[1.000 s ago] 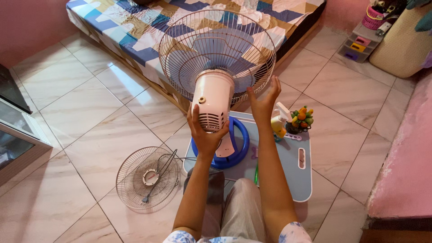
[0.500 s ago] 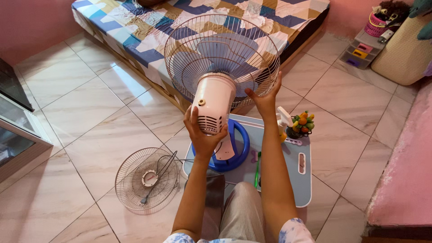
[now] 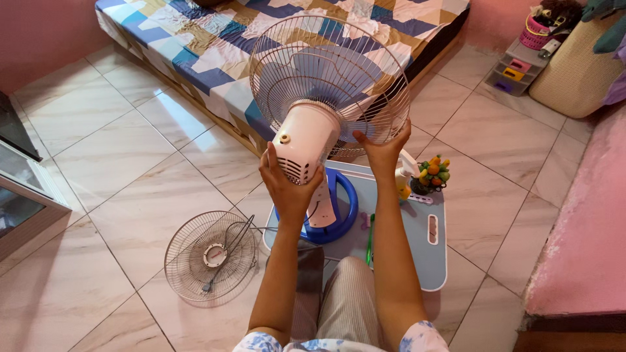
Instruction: The person cleans an electric fan by brushing the rear vents and wiping the body with a cloth. They rotate the fan head to access different areas and use a screwdriver to clean crevices.
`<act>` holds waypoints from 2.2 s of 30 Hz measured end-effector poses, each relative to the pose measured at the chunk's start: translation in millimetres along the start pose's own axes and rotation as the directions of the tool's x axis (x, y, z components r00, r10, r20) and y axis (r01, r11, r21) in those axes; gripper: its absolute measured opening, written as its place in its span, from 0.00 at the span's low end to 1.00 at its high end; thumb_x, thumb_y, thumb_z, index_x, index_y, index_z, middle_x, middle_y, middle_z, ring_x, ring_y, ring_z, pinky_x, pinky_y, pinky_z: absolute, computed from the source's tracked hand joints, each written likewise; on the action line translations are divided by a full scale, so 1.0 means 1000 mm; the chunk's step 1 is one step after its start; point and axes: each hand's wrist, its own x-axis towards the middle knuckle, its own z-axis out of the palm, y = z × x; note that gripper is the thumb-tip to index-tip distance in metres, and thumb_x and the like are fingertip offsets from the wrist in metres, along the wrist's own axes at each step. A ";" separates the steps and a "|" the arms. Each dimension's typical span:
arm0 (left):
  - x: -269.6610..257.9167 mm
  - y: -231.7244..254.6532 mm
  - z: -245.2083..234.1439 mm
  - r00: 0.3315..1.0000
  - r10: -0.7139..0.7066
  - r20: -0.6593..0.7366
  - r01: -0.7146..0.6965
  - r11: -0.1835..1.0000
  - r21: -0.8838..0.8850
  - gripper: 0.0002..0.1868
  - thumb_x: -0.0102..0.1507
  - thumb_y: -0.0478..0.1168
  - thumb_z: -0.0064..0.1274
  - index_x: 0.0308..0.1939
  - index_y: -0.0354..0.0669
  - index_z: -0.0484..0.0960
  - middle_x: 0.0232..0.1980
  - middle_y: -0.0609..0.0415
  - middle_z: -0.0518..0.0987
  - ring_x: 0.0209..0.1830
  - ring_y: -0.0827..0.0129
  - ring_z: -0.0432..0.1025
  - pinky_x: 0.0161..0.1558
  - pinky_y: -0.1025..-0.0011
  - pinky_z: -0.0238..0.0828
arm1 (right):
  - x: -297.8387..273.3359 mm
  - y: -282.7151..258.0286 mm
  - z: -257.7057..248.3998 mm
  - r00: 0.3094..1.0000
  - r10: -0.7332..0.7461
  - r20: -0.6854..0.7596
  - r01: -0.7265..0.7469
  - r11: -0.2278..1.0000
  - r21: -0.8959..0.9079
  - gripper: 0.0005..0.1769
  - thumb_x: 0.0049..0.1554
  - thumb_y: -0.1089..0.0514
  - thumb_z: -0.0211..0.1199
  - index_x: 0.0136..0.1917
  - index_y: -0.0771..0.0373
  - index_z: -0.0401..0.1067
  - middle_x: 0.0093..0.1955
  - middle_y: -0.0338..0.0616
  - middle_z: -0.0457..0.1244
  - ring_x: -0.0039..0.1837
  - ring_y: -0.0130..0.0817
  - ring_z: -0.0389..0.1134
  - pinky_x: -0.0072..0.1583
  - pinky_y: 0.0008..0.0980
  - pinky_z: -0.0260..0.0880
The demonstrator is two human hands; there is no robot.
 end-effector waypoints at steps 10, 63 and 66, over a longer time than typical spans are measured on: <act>0.010 -0.014 -0.023 1.000 0.006 0.021 -0.005 0.997 -0.078 0.62 0.51 0.47 0.76 0.80 0.48 0.51 0.72 0.42 0.61 0.74 0.48 0.60 0.72 0.52 0.62 | -0.029 -0.046 -0.007 0.997 0.065 -0.033 -0.070 0.985 -0.157 0.73 0.40 0.35 0.86 0.77 0.69 0.41 0.76 0.62 0.47 0.79 0.55 0.50 0.79 0.48 0.52; 0.009 -0.054 -0.032 0.998 0.033 -0.057 -0.047 0.960 -0.275 0.49 0.62 0.56 0.56 0.80 0.42 0.52 0.77 0.38 0.58 0.78 0.45 0.54 0.76 0.51 0.53 | -0.072 -0.082 0.004 0.997 -0.022 -0.072 0.002 0.966 -0.259 0.75 0.52 0.34 0.80 0.83 0.73 0.30 0.80 0.72 0.38 0.83 0.65 0.38 0.79 0.58 0.40; 0.022 -0.074 -0.030 0.994 -0.110 -0.011 0.090 0.861 -0.501 0.44 0.65 0.61 0.46 0.78 0.40 0.56 0.77 0.39 0.61 0.79 0.48 0.56 0.77 0.53 0.51 | -0.075 -0.094 0.004 0.988 -0.117 -0.102 0.084 0.957 -0.277 0.70 0.54 0.38 0.79 0.82 0.72 0.33 0.81 0.69 0.38 0.83 0.61 0.39 0.80 0.57 0.40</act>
